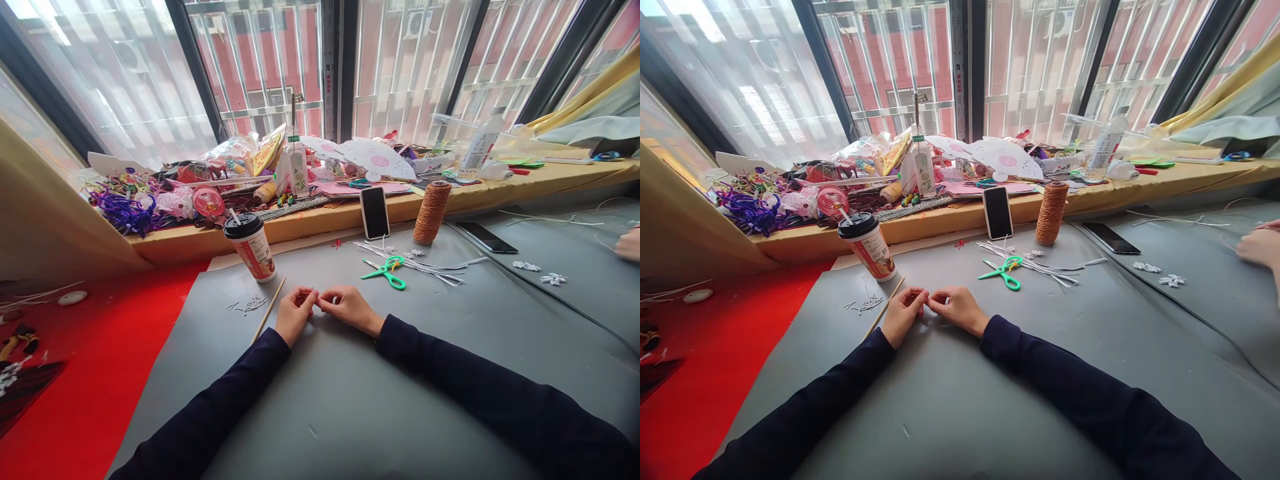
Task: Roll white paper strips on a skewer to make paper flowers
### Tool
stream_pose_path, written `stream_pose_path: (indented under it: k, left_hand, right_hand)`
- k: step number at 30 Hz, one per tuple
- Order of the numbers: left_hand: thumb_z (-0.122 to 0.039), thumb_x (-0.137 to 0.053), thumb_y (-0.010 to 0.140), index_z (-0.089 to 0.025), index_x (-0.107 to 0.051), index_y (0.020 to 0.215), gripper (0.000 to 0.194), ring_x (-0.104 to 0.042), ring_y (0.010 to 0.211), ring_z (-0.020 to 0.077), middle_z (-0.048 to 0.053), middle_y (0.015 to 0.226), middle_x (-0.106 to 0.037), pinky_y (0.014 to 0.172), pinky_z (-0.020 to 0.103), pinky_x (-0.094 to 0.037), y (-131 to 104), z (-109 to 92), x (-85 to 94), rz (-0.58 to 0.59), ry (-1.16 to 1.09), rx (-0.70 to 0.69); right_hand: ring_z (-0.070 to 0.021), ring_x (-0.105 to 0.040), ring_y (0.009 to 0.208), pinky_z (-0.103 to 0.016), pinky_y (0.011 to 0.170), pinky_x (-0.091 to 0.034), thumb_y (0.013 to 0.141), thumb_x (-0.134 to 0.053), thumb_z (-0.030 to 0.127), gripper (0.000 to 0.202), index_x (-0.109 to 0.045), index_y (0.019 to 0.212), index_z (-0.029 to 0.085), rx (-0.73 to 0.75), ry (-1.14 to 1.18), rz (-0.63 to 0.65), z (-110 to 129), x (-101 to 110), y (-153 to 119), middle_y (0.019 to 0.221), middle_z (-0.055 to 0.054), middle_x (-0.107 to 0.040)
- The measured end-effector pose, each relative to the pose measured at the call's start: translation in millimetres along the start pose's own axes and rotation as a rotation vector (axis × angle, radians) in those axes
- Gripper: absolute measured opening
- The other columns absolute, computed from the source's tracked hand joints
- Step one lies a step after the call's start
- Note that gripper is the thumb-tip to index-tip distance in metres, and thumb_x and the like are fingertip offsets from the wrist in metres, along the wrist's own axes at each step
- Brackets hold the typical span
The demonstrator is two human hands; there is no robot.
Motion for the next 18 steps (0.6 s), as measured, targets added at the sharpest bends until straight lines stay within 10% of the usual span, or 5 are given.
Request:
stream_pose_path:
  k: [18]
  left_hand:
    - [-0.035, -0.060, 0.069, -0.014, -0.053, 0.076, 0.024, -0.052, 0.051, 0.0084, 0.000, 0.063, -0.055, 0.052, 0.022, -0.046, 2.7, -3.4, 2.2, 0.010, -0.079, -0.007]
  right_hand:
    - [-0.0069, -0.046, 0.054, -0.019, 0.056, -0.037, 0.078, -0.046, 0.037, 0.028, -0.062, 0.068, 0.017, -0.011, 0.050, 0.099, 2.6, -2.0, 0.4, 0.060, 0.002, -0.058]
Point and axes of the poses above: each hand's wrist, its own y-axis towards the middle knuckle, its own x-axis out of the back of the hand, z = x × y, the point moved 4 cm from there along y, towards the middle knuckle
